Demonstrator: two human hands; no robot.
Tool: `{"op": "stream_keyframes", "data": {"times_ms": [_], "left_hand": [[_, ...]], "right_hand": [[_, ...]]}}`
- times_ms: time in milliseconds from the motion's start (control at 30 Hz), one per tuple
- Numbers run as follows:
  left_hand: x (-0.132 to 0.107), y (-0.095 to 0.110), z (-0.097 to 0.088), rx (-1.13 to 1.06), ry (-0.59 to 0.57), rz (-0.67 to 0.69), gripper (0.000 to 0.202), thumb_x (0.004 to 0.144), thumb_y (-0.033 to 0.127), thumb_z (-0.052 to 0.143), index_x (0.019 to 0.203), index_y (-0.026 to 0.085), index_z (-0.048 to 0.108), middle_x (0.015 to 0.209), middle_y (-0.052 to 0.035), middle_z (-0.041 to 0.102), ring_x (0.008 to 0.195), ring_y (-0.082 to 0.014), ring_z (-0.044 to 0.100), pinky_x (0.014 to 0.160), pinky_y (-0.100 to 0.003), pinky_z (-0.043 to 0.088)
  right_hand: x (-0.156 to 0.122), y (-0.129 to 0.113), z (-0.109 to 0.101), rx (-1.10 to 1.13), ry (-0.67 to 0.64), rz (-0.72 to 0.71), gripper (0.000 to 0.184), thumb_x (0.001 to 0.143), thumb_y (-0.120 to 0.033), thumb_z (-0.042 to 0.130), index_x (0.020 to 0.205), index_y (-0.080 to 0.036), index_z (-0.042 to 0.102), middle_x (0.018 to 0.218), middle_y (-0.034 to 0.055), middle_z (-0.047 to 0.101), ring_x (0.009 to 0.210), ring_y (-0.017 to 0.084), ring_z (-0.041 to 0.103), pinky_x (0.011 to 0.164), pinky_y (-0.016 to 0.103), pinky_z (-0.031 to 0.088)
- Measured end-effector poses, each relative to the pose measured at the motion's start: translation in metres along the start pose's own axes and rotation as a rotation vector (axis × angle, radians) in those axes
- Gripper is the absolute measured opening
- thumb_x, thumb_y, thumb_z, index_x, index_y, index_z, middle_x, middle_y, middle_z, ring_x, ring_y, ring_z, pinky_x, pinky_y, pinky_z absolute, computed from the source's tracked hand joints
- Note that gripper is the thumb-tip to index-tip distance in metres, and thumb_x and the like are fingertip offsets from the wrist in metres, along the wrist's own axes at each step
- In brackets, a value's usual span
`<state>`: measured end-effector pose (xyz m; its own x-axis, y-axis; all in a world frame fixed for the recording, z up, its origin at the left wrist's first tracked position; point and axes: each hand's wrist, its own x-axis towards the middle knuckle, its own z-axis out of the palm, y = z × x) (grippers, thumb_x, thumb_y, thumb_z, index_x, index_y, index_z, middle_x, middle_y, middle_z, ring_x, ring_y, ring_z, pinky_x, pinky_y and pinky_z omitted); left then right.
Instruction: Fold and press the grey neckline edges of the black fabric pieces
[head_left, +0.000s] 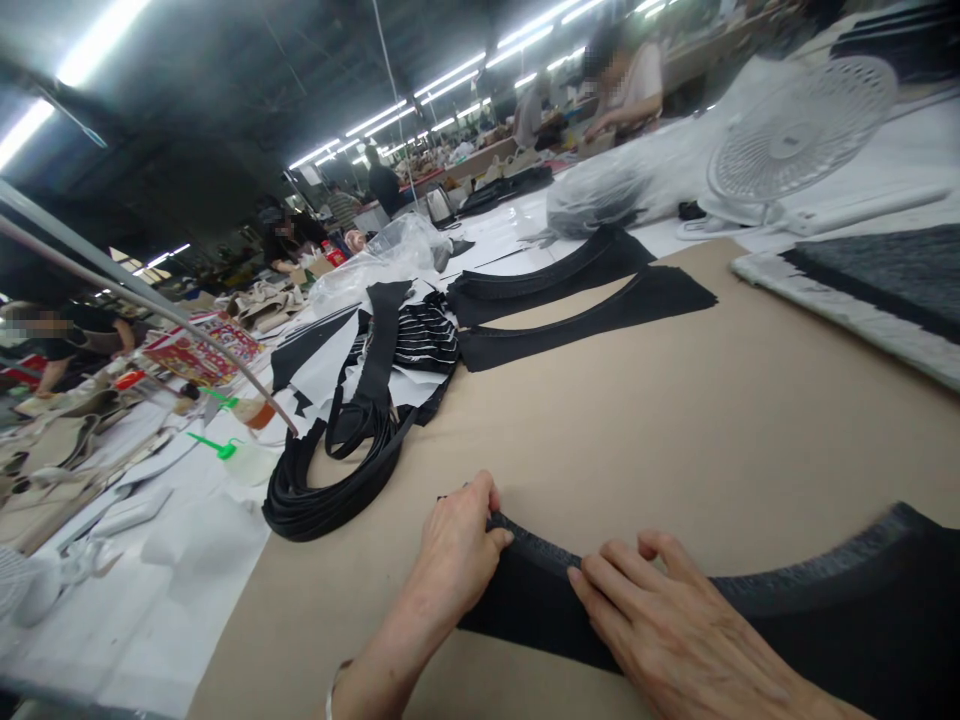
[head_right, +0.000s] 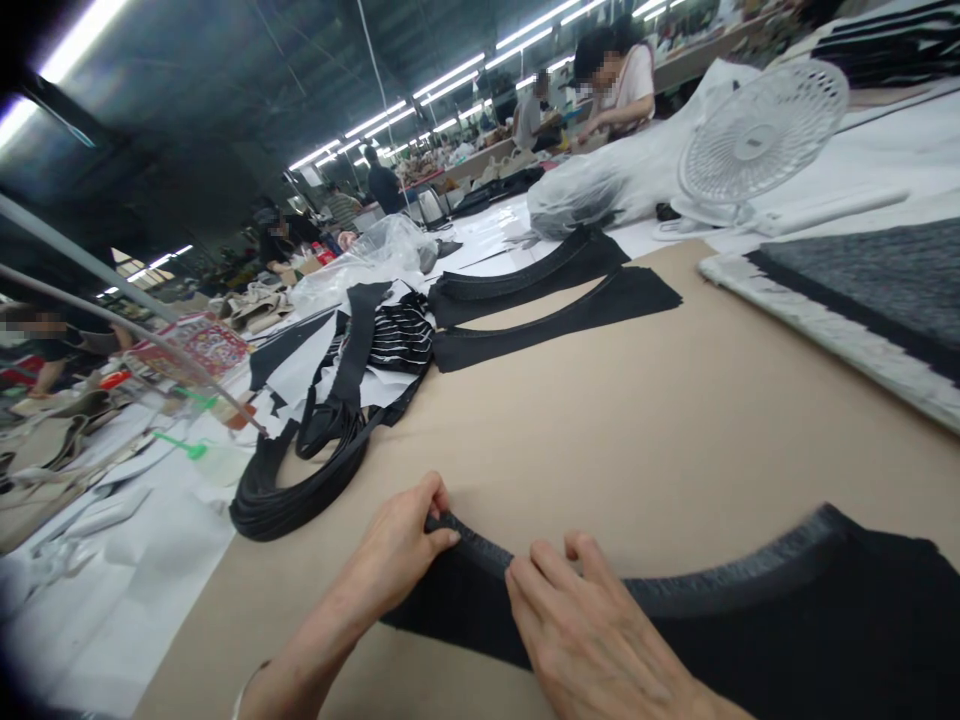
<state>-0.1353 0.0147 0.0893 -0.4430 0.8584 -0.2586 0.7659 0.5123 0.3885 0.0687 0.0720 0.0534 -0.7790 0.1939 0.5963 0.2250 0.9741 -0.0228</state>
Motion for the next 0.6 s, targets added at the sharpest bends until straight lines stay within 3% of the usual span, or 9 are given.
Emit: {"op": "stream_keyframes", "data": {"times_ms": [200, 300, 433, 600], "left_hand": [[-0.002, -0.004, 0.002, -0.005, 0.076, 0.011, 0.028, 0.07, 0.019, 0.068, 0.086, 0.023, 0.045, 0.079, 0.0028, 0.056, 0.073, -0.0163, 0.051, 0.066, -0.026, 0.03], [-0.004, -0.014, 0.006, -0.146, 0.121, 0.032, 0.028, 0.069, 0.015, 0.066, 0.087, 0.023, 0.047, 0.082, 0.0029, 0.055, 0.073, -0.0151, 0.05, 0.067, -0.026, 0.032], [-0.001, -0.033, 0.008, -0.29, 0.14, 0.024, 0.018, 0.075, 0.011, 0.056, 0.087, 0.022, 0.051, 0.071, 0.005, 0.051, 0.066, -0.0132, 0.049, 0.064, -0.024, 0.034], [0.004, -0.04, 0.006, -0.367, 0.142, 0.026, 0.016, 0.076, 0.008, 0.051, 0.085, 0.022, 0.054, 0.075, 0.0039, 0.056, 0.069, -0.0119, 0.053, 0.065, -0.022, 0.039]], "right_hand": [[0.018, -0.012, 0.025, 0.098, -0.171, 0.015, 0.036, 0.07, -0.008, 0.052, 0.105, -0.016, 0.056, 0.088, 0.003, 0.057, 0.079, 0.02, 0.049, 0.077, 0.038, 0.037], [0.019, -0.016, 0.038, 0.086, -0.222, 0.0, 0.039, 0.072, -0.009, 0.055, 0.111, -0.014, 0.055, 0.091, 0.0035, 0.057, 0.08, 0.02, 0.049, 0.078, 0.038, 0.038], [0.015, -0.017, 0.041, 0.043, -0.202, -0.016, 0.035, 0.076, -0.012, 0.053, 0.111, -0.016, 0.055, 0.095, 0.0053, 0.058, 0.084, 0.021, 0.051, 0.082, 0.039, 0.039], [0.014, -0.02, 0.041, 0.024, -0.065, 0.012, 0.036, 0.072, -0.011, 0.051, 0.107, -0.016, 0.058, 0.096, 0.0047, 0.061, 0.086, 0.022, 0.052, 0.087, 0.041, 0.039]]}}
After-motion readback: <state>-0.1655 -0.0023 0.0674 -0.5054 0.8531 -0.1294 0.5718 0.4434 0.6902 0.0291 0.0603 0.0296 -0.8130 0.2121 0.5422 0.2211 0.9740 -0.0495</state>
